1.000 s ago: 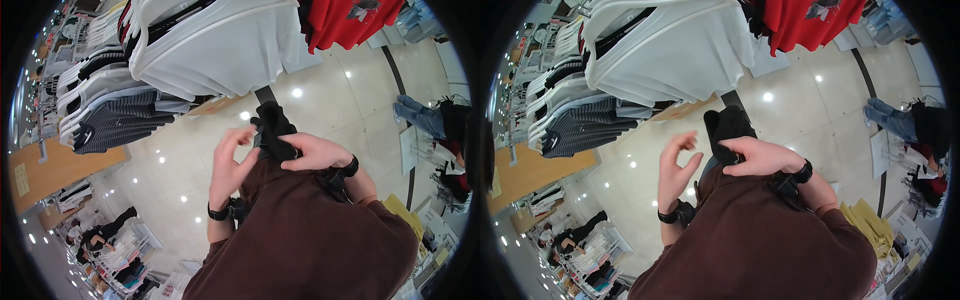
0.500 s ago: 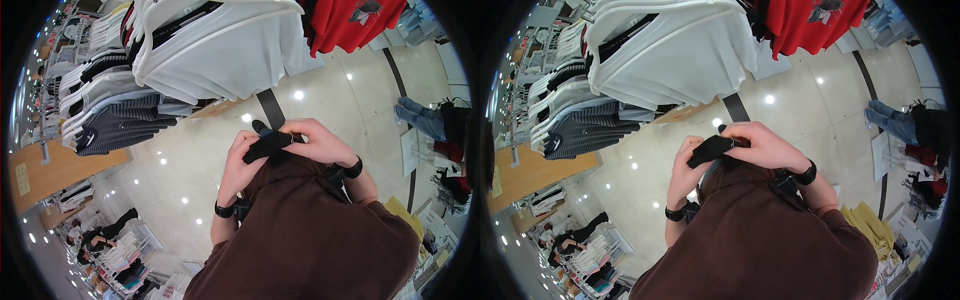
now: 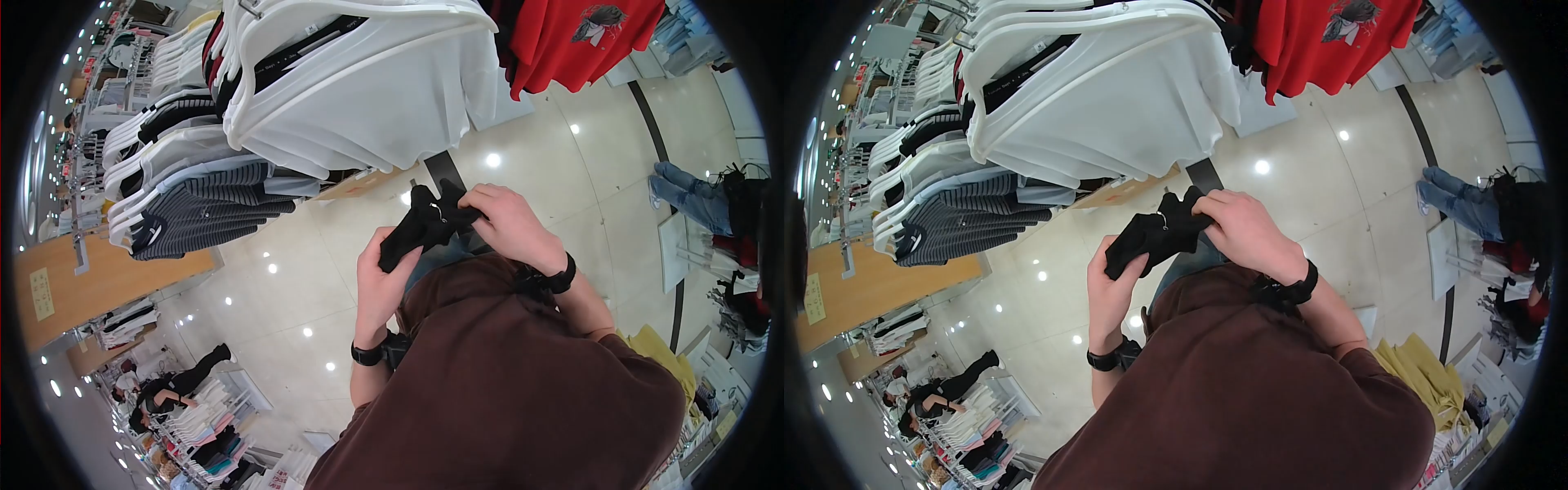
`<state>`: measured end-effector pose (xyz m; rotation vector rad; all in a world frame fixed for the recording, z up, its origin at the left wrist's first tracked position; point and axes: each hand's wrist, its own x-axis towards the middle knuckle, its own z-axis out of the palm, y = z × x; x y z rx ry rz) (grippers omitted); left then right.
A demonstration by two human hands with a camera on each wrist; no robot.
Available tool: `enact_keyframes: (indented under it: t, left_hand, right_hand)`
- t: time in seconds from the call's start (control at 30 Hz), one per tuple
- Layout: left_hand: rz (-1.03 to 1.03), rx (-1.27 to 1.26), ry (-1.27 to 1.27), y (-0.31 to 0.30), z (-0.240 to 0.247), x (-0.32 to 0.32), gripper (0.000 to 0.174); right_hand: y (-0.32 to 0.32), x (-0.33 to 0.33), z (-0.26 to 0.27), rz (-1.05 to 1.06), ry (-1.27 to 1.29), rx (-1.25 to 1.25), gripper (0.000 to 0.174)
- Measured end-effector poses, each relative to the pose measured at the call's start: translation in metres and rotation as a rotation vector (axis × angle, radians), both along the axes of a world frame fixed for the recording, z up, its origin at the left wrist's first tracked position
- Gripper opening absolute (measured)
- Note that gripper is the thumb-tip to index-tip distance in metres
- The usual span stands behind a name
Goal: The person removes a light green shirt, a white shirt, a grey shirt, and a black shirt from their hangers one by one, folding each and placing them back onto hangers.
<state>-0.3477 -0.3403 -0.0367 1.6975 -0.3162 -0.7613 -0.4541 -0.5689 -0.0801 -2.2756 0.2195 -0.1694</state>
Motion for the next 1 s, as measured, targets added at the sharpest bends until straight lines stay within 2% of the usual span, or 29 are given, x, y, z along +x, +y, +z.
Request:
enact_keyframes:
  t: [0.1,0.17,0.2,0.27,0.4,0.47,0.5,0.57,0.63,0.7,0.73,0.8,0.87,0.9,0.93,0.97,1.0]
  left_hand:
    - [0.017,-0.01,0.037,0.0,0.007,0.003,0.016]
    - [0.052,-0.037,0.069,-0.003,0.013,0.003,0.016]
    - [0.083,-0.054,0.073,-0.005,0.015,0.004,0.018]
    - [0.102,-0.081,0.059,-0.006,0.012,0.007,0.02]
    - [0.139,-0.1,0.051,-0.013,0.008,-0.001,0.021]
    - [0.126,-0.103,0.145,-0.019,0.009,-0.009,0.024]
    - [0.065,-0.084,0.146,-0.021,0.011,-0.013,0.026]
    - [0.01,-0.104,0.149,-0.027,0.006,-0.021,0.027]
    - [-0.046,-0.123,0.154,-0.029,0.004,-0.024,0.029]
    - [-0.142,-0.039,-0.077,-0.031,0.005,-0.023,0.032]
    - [-0.198,0.02,-0.118,-0.031,0.012,-0.02,0.023]
    - [-0.213,0.007,-0.12,-0.031,0.012,-0.02,0.023]
    - [-0.232,-0.013,-0.125,-0.031,0.014,-0.019,0.023]
    - [-0.28,0.039,-0.161,-0.03,0.016,-0.019,0.033]
    - [-0.326,0.092,-0.197,-0.03,0.017,-0.018,0.044]
    - [-0.326,0.088,-0.199,-0.031,0.015,-0.02,0.044]
    - [-0.264,0.019,-0.239,-0.033,0.01,-0.023,0.052]
  right_hand:
    - [-0.003,0.002,0.012,0.04,-0.015,0.039,0.018]
    - [-0.002,0.002,0.023,0.144,0.088,0.154,0.018]
    - [0.0,0.002,0.023,0.143,0.088,0.154,0.018]
    - [0.004,0.003,0.02,0.102,0.242,0.213,0.019]
    - [0.013,0.005,0.017,0.025,0.176,0.347,0.028]
    - [0.016,0.007,0.018,0.022,0.163,0.58,0.029]
    - [0.019,0.006,0.017,0.02,0.163,0.581,0.029]
    - [0.026,0.004,0.01,0.04,0.169,1.042,0.027]
    - [0.022,0.002,0.001,0.038,0.168,1.044,0.025]
    - [0.019,-0.001,0.001,0.04,0.167,1.046,0.024]
    - [0.017,-0.003,0.004,0.055,0.142,1.089,0.026]
    - [0.016,-0.006,0.006,0.067,0.113,1.129,0.028]
    - [0.016,-0.009,0.006,0.083,0.127,1.132,0.046]
    - [0.016,-0.01,0.009,0.08,0.124,1.126,0.046]
    - [0.016,-0.009,0.013,0.028,0.103,1.164,0.035]
    - [0.017,-0.009,0.016,-0.023,0.083,1.203,0.024]
    - [0.018,-0.009,0.021,-0.022,0.081,1.198,0.024]
